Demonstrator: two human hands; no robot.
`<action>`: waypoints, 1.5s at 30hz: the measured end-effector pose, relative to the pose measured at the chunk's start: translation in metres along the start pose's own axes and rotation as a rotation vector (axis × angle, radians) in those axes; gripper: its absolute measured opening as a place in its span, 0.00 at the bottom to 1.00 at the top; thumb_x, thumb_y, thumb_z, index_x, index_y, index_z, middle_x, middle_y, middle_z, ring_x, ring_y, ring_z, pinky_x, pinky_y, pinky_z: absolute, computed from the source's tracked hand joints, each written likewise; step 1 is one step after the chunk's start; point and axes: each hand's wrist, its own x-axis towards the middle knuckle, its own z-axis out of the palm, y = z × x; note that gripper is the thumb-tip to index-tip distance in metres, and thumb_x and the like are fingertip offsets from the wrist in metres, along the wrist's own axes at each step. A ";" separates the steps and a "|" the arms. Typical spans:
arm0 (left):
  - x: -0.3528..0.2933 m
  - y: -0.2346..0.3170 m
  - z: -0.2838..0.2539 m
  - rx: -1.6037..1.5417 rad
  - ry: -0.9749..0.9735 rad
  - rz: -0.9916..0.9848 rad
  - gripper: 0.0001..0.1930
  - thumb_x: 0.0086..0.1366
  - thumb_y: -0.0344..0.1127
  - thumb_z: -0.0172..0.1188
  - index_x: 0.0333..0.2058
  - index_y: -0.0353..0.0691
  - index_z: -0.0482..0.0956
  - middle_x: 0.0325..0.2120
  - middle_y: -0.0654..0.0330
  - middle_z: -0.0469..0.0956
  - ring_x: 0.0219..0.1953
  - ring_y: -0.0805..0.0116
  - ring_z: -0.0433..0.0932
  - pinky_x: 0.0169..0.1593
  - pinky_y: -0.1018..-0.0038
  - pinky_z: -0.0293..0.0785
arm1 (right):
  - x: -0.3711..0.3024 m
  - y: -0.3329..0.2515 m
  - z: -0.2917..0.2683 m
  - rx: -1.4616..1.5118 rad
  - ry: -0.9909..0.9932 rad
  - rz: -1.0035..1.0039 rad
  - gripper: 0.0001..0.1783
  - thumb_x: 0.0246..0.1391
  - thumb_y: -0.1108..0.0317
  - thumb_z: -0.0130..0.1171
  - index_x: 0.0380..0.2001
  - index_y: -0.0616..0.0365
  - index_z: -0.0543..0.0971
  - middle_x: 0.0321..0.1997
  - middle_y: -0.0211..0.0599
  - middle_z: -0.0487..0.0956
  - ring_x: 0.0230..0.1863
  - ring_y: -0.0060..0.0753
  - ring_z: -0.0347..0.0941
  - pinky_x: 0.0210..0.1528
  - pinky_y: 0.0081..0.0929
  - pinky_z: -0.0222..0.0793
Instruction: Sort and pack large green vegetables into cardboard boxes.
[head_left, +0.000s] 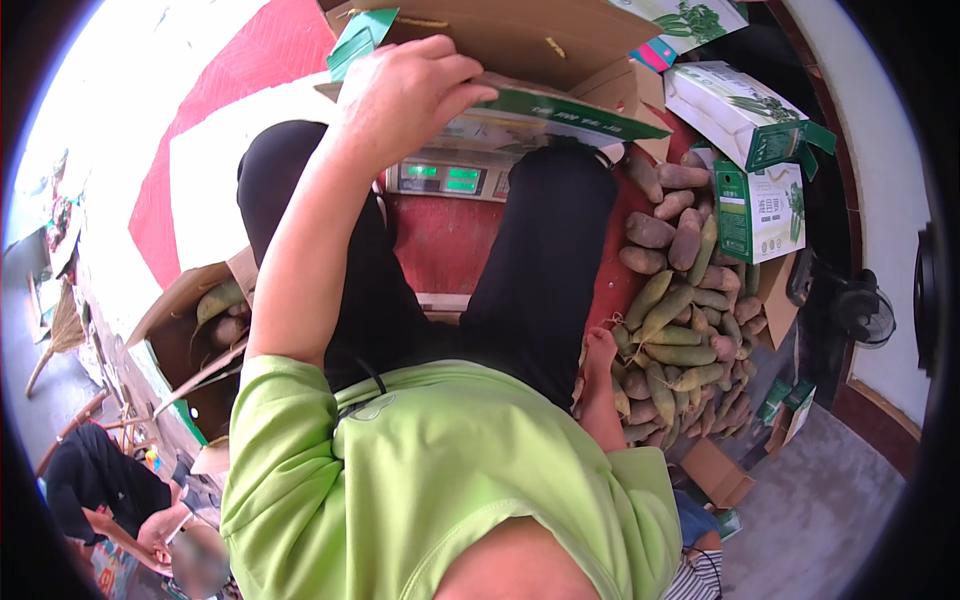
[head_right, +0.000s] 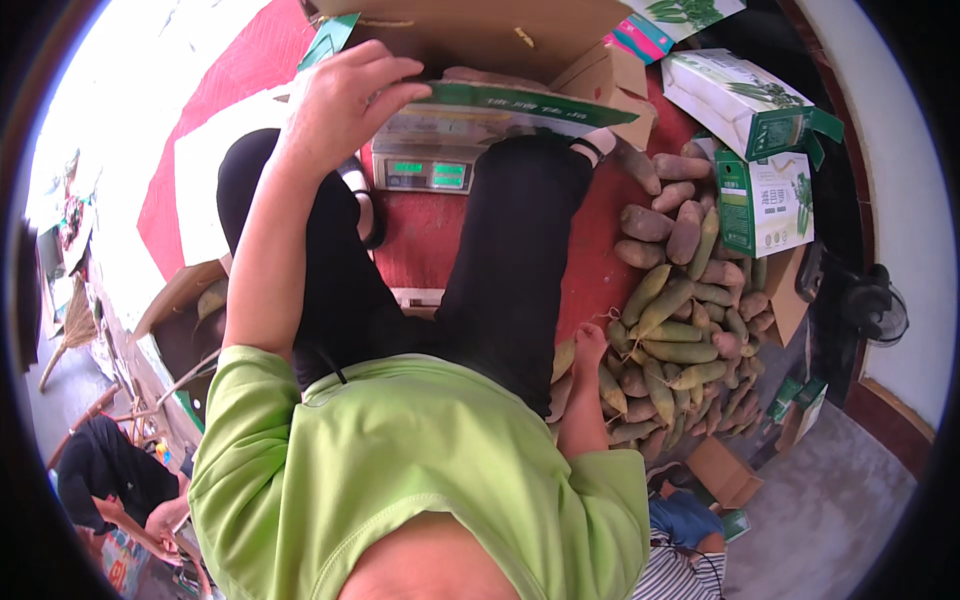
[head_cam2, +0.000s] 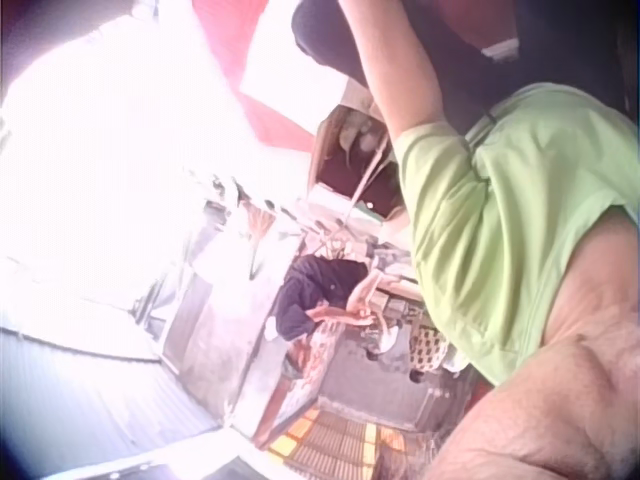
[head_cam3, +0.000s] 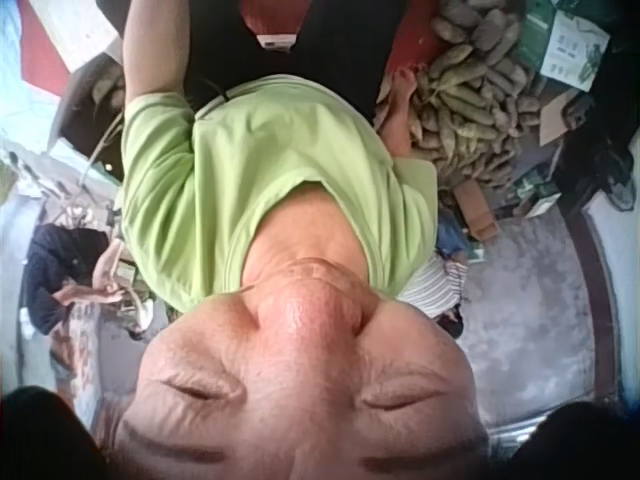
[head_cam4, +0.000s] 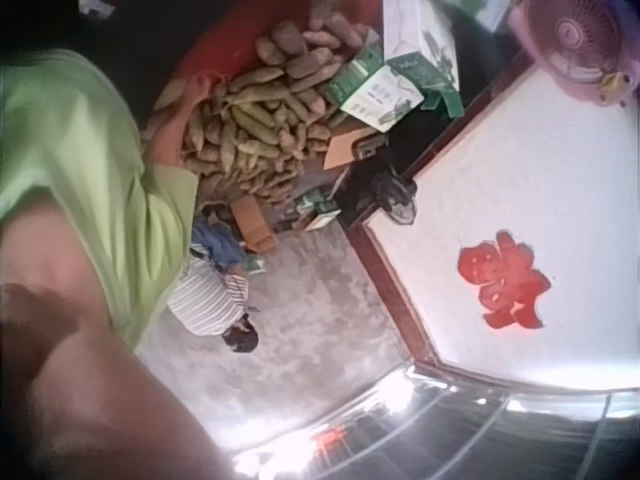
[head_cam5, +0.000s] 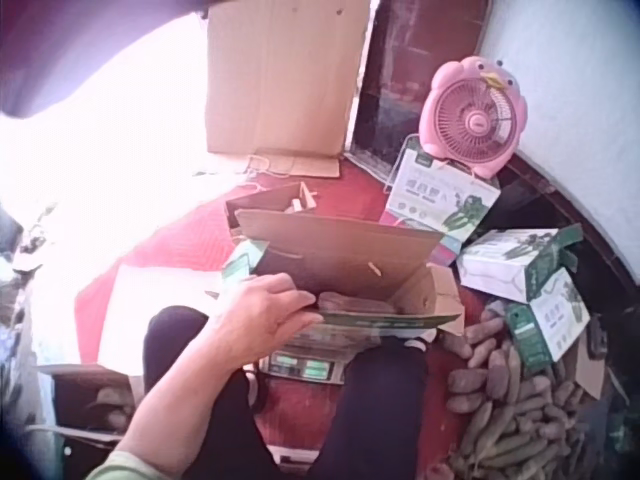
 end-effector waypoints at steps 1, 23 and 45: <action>0.001 0.001 -0.002 -0.003 0.014 0.019 0.11 0.57 0.39 0.64 0.35 0.39 0.83 0.26 0.58 0.75 0.29 0.58 0.77 0.34 0.67 0.74 | 0.001 0.000 -0.001 0.011 -0.012 -0.007 0.08 0.50 0.81 0.54 0.34 0.63 0.78 0.28 0.31 0.77 0.29 0.23 0.73 0.32 0.21 0.69; -0.003 0.010 -0.027 -0.081 -0.130 0.053 0.09 0.52 0.37 0.67 0.28 0.40 0.80 0.24 0.62 0.77 0.25 0.63 0.78 0.29 0.69 0.73 | -0.035 -0.443 -0.141 0.858 0.005 -1.093 0.06 0.58 0.73 0.44 0.39 0.60 0.67 0.33 0.37 0.67 0.46 0.38 0.64 0.66 0.46 0.49; -0.007 -0.007 -0.036 -0.119 -0.160 -0.030 0.07 0.53 0.36 0.66 0.30 0.41 0.82 0.24 0.61 0.79 0.26 0.61 0.78 0.31 0.68 0.74 | -0.067 -0.567 0.116 -0.007 -0.549 -1.072 0.07 0.55 0.74 0.55 0.36 0.59 0.80 0.34 0.24 0.78 0.36 0.15 0.69 0.40 0.18 0.66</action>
